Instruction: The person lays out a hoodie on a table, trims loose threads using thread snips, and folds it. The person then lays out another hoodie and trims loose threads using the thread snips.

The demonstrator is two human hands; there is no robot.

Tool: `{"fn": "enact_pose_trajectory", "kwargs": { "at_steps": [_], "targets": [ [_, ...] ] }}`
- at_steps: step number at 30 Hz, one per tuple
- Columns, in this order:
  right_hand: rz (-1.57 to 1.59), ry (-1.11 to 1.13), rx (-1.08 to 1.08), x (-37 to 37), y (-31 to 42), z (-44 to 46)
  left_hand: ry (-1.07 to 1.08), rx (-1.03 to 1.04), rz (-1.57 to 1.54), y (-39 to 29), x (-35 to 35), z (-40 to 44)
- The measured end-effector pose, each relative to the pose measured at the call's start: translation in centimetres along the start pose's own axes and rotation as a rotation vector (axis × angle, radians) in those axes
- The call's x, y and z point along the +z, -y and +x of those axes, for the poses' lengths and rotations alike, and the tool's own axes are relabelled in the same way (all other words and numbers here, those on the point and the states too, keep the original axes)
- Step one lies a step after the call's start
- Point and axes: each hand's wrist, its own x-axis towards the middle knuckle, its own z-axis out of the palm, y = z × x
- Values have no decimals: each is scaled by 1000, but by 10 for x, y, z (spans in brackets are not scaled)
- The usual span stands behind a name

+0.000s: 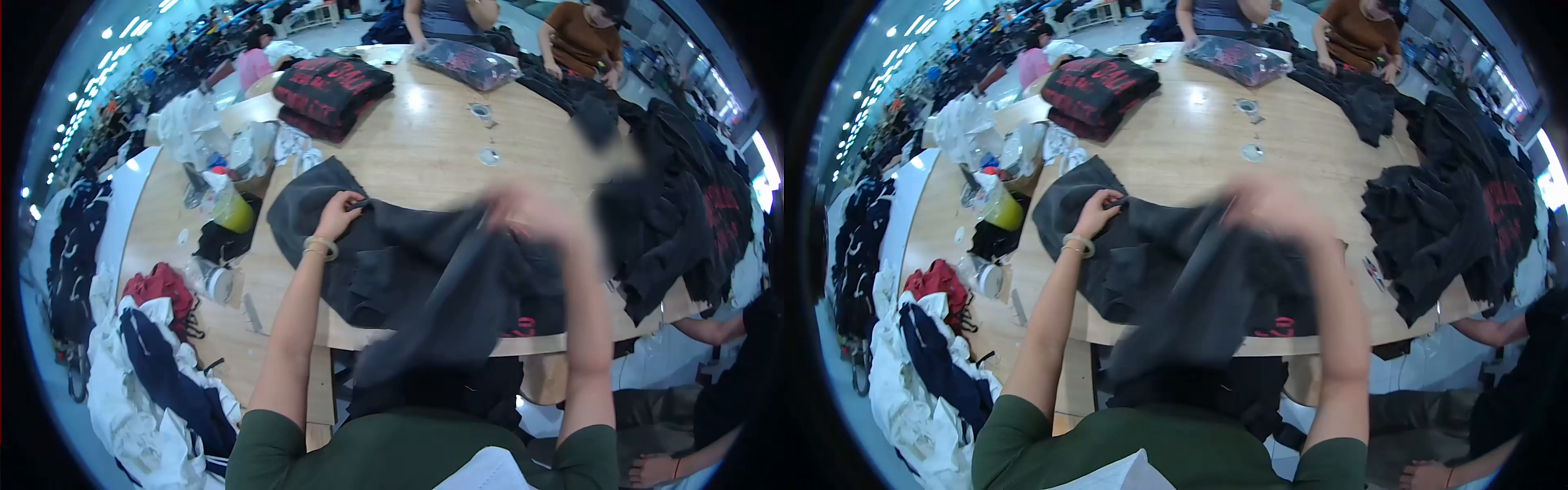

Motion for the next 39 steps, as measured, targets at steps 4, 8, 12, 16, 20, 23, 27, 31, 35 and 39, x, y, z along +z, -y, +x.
{"fn": "enact_pose_trajectory", "kwargs": {
  "at_steps": [4, 8, 12, 16, 20, 23, 27, 31, 35, 39],
  "targets": [
    [-784, -1130, 134, -95, -80, 26, -2, -42, -10, -4, -5, 0],
    [11, -906, 61, -74, -134, -1, 37, -67, -125, 5, -1, 2],
    [-56, -863, 252, 1, -151, -46, 55, -61, -17, 1, -4, 4],
    [-327, -845, 401, 59, -197, -90, 58, -87, 23, -1, -6, 3],
    [-629, -874, 473, 90, -204, -104, 19, -77, 93, -10, 0, 0],
    [-604, -858, 565, 89, -201, -97, -112, -71, 178, -17, 9, -5],
    [-568, -915, 545, 90, -196, -97, -244, 3, 327, -24, 15, -11],
    [-782, -1042, 540, 98, -186, -93, -220, 13, 251, -26, 15, -12],
    [-472, -981, 161, 121, -64, -71, -254, 26, 227, -15, 16, -12],
    [-663, -695, 290, 197, -78, -55, -252, 22, 244, -16, 17, -12]
  ]
}}
